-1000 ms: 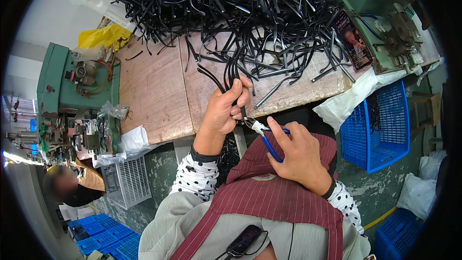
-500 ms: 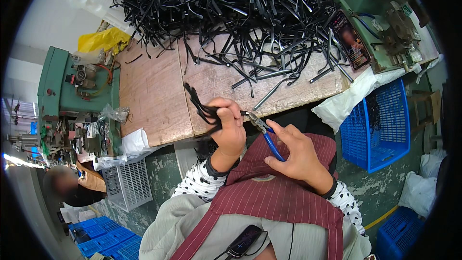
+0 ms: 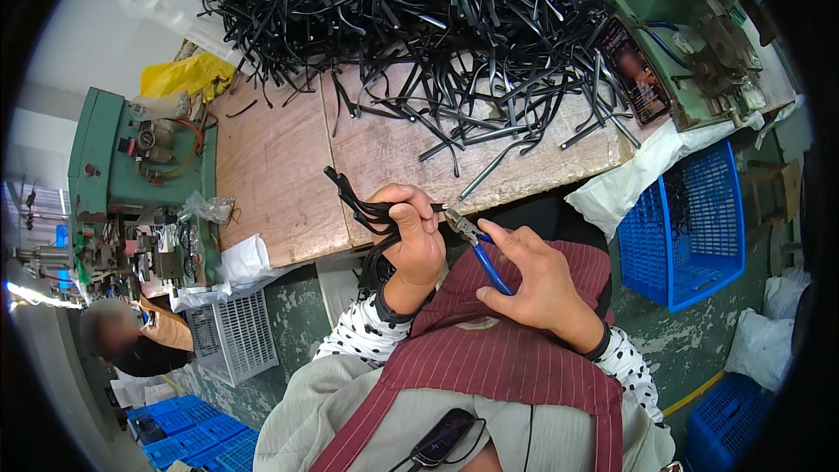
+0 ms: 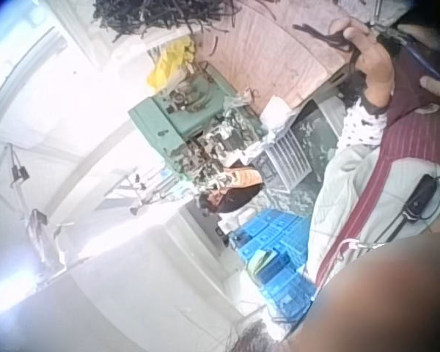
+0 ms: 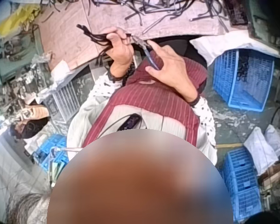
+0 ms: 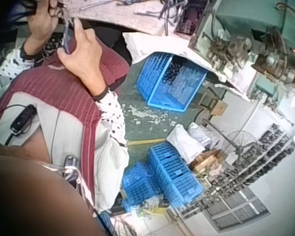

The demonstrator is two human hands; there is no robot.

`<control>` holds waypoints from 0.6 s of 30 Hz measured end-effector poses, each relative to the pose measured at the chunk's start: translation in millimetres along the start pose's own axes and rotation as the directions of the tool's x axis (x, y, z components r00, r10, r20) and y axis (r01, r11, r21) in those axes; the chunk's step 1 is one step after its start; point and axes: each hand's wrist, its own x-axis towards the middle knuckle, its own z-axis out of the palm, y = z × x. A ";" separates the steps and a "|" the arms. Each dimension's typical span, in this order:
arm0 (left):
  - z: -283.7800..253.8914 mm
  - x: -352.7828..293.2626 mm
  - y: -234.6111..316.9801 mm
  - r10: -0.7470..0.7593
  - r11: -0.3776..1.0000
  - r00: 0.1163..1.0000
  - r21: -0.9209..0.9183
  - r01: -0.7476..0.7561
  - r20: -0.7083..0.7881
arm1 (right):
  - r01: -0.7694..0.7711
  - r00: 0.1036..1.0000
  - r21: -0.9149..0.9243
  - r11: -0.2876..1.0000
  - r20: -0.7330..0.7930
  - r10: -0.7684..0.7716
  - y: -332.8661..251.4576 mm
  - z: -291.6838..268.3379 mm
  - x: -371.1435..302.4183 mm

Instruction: The person repeatedly picks up black cables from a pile on a wooden table and uses blue-handled pliers to cut the ends. The cut pieces are dropped back onto the table. The task continues throughout the clip with no change in method or destination for the cut pieces.

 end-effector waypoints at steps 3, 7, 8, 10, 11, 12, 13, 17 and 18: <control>2.1 1.5 0.5 0.062 0.995 0.997 0.079 -0.066 0.044 | -0.006 1.000 -0.002 1.000 -0.009 0.006 -0.8 0.0 1.0; 1.2 -3.4 -4.2 0.134 0.986 0.990 0.092 -0.137 0.042 | -0.007 1.000 0.008 1.000 0.030 0.007 1.9 -0.8 1.1; 2.8 -4.1 -3.7 0.137 0.983 0.990 0.117 -0.139 0.027 | -0.006 0.999 0.015 1.000 0.033 0.006 1.1 -1.0 0.9; 4.9 -5.9 -2.8 0.141 0.976 0.990 0.167 -0.139 -0.001 | 0.003 1.000 0.024 1.000 0.030 -0.003 0.7 -0.7 1.3; 4.1 -6.0 -1.6 0.095 0.981 0.995 0.168 -0.095 0.009 | 0.012 1.000 0.025 1.000 0.024 -0.013 0.4 -0.6 2.4; 2.6 -5.6 -0.1 0.049 0.984 0.999 0.169 -0.051 0.019 | 0.021 1.000 0.026 0.999 0.018 -0.022 0.5 -0.5 2.9; 2.1 -5.2 0.7 0.001 0.985 1.000 0.171 -0.006 0.029 | -0.009 0.999 0.042 0.999 0.036 0.007 2.4 0.0 2.5; 4.4 0.4 0.5 -0.198 0.980 0.977 0.002 0.199 -0.076 | -0.062 0.997 0.092 0.994 0.054 0.057 7.8 3.3 1.1; 4.4 5.1 2.4 -0.273 0.962 0.958 -0.037 0.271 -0.087 | -0.059 0.998 0.103 0.993 0.043 0.055 8.0 3.3 1.4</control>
